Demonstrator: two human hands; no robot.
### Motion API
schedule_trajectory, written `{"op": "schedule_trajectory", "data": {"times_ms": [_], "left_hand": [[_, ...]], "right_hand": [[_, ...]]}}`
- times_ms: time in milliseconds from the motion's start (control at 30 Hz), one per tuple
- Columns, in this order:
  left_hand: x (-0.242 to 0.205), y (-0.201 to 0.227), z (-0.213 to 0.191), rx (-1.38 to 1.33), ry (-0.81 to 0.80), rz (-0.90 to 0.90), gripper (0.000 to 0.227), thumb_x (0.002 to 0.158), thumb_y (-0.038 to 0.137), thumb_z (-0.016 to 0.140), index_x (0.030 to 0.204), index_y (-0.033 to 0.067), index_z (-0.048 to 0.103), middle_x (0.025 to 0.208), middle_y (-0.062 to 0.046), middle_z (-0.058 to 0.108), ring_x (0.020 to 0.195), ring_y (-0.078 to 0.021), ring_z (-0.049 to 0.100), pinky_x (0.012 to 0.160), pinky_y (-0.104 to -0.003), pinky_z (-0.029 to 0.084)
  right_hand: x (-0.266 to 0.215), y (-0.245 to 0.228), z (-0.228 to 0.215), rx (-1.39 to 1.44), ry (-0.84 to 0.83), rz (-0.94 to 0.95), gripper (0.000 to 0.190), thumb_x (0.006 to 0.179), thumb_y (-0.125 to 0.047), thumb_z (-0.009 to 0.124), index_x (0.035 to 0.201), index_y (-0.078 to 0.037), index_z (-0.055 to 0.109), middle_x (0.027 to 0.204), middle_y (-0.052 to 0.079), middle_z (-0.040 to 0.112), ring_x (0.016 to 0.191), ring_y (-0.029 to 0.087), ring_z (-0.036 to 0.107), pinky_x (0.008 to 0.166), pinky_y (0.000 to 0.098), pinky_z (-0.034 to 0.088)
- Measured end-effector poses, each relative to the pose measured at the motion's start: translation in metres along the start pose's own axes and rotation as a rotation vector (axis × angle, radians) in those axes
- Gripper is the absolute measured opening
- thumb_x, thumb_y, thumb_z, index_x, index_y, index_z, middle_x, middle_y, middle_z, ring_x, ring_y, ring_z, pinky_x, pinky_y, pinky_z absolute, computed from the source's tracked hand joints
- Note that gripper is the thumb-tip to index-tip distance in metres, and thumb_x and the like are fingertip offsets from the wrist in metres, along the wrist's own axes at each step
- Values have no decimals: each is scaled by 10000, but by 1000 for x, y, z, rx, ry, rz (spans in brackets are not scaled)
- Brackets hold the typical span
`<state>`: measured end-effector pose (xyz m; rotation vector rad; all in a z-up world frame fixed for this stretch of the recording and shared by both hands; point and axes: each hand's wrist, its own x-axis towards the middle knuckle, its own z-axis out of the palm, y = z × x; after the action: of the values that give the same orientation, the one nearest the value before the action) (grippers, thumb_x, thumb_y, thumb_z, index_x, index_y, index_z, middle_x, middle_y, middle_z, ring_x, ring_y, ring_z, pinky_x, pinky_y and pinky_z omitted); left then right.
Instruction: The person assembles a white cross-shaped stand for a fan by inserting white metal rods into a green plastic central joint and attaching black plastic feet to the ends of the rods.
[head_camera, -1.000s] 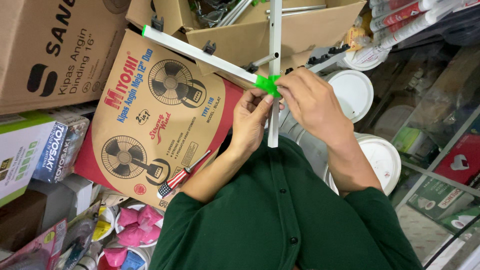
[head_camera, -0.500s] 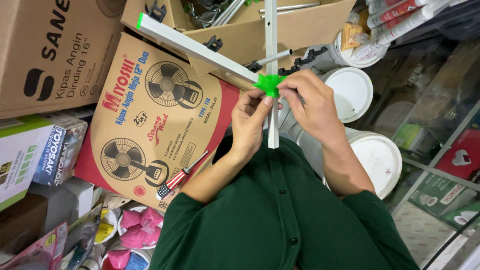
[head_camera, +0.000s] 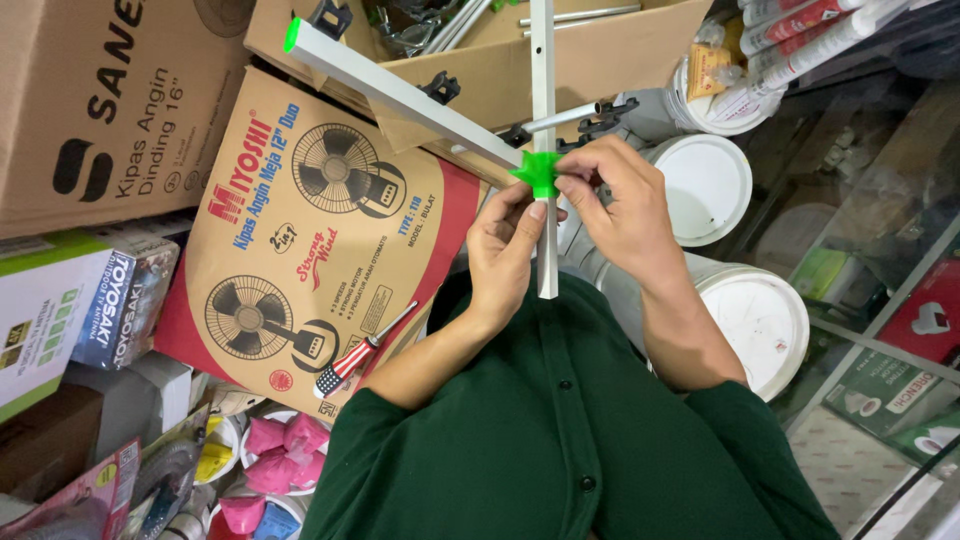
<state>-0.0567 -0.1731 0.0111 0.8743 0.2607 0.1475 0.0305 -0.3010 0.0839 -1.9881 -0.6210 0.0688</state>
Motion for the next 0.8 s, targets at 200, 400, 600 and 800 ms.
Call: {"op": "schedule_trajectory", "data": {"times_ms": [200,400,600,800], "left_hand": [[-1,-2,2,4,-12,7,316,1079,63,605,1352,-86,549,1198,-135,691,1055,-188,693,959,-319,550],[-1,-3,3,15,-15,22,314,1077,52,605,1357,-79,547,1188,-133,695,1064,-186,693,965,-317,552],[1,0,4,18,-10,6,324,1077,52,599,1368,-81,546,1186,-132,691,1064,-185,692,955,-311,545],[0,2,5,6,-16,31,343,1070,33,600,1385,-70,514,1237,-139,665,1088,-194,680,995,-329,544]], "right_hand": [[-4,4,4,-28,60,-35,135,970,51,756,1039,27,643,972,119,652,805,199,657,704,304,525],[-3,7,4,-79,96,-95,138,964,42,774,1041,18,663,976,130,657,820,232,676,702,332,542],[-7,5,4,-132,108,-175,174,970,58,753,1123,13,684,1045,151,669,900,272,704,752,351,572],[-9,11,4,40,69,-10,140,974,50,747,1095,15,686,985,116,652,817,187,664,691,298,540]]}}
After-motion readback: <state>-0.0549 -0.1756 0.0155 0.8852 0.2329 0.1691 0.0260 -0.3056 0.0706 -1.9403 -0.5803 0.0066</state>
